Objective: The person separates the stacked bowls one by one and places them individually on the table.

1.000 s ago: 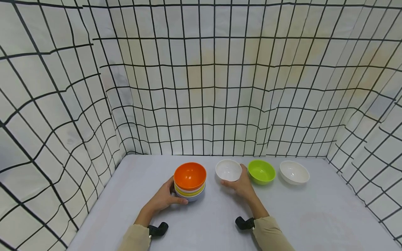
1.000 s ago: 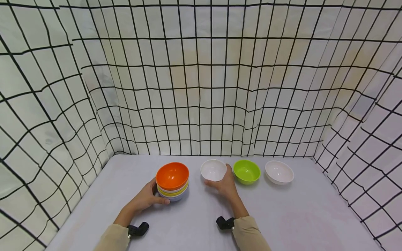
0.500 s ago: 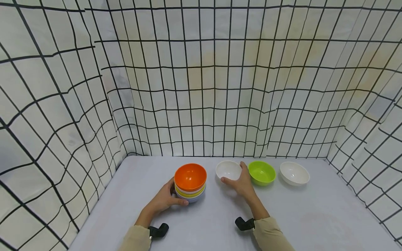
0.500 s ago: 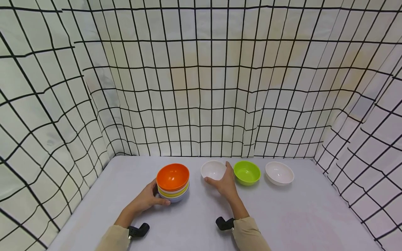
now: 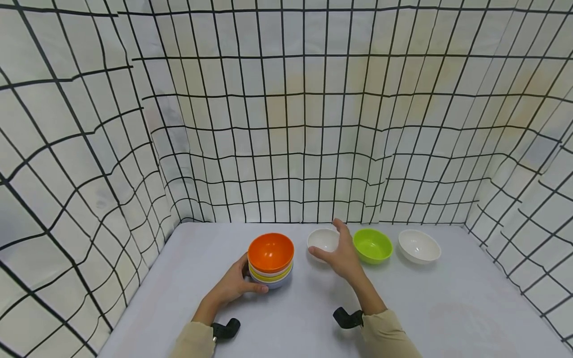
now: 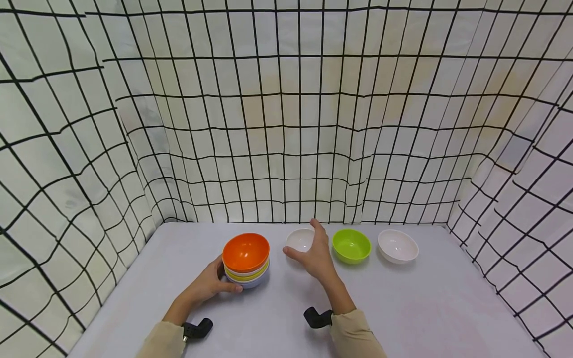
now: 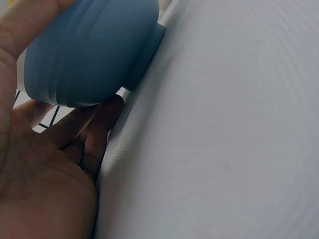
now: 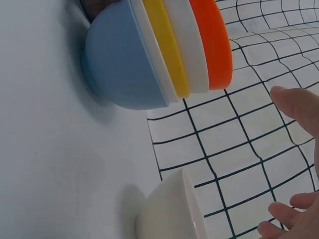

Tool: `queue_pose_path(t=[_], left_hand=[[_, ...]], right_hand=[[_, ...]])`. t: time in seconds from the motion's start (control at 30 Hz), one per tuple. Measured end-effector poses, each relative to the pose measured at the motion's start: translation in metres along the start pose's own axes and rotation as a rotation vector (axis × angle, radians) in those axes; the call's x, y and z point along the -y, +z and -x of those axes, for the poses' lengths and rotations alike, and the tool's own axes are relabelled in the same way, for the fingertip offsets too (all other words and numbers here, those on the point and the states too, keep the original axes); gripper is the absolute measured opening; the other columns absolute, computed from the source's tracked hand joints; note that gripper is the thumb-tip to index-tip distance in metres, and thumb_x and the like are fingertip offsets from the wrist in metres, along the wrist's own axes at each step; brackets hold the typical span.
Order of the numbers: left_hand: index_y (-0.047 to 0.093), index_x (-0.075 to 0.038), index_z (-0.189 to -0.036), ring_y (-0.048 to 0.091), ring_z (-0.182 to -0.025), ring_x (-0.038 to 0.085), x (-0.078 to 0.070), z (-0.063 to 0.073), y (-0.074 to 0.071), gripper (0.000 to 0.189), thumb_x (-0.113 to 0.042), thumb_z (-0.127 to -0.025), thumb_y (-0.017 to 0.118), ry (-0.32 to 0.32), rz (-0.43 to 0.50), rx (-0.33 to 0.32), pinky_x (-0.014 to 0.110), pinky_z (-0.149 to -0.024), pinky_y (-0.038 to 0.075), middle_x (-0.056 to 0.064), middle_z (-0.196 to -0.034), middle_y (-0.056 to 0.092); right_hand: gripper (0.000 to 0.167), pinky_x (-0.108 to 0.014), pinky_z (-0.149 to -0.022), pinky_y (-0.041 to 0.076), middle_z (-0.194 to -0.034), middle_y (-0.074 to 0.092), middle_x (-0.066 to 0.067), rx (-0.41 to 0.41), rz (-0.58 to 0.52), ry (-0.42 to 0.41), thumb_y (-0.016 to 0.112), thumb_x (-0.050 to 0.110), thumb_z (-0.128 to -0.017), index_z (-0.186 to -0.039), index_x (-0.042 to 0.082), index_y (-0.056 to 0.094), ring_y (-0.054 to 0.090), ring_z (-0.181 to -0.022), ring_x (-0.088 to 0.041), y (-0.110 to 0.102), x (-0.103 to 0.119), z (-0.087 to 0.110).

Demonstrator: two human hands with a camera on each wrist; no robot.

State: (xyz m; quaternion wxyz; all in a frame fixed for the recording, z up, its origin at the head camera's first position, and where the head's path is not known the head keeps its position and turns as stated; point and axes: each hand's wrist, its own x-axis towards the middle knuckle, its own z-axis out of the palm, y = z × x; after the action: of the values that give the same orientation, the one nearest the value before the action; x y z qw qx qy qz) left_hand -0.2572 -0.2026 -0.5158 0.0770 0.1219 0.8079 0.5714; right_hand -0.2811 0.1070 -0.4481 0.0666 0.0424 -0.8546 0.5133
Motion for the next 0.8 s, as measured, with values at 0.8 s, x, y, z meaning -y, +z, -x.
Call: queue_pose_path(t=[0.8], left_hand=[[0.042,-0.023,-0.151,0.053,-0.125,0.021,0.0,0.0,0.0,0.094,-0.025,-0.073,0.094,0.015,-0.026,0.009,0.061,-0.12,0.032,0.001,-0.144,0.058]], right_hand=[[0.107,-0.062,-0.124,0.026,-0.165,0.035,-0.002,0.274,-0.09,-0.162,0.089,0.041,-0.077,-0.161,0.02,0.025,0.029,-0.154,-0.029,0.036,0.023,0.029]])
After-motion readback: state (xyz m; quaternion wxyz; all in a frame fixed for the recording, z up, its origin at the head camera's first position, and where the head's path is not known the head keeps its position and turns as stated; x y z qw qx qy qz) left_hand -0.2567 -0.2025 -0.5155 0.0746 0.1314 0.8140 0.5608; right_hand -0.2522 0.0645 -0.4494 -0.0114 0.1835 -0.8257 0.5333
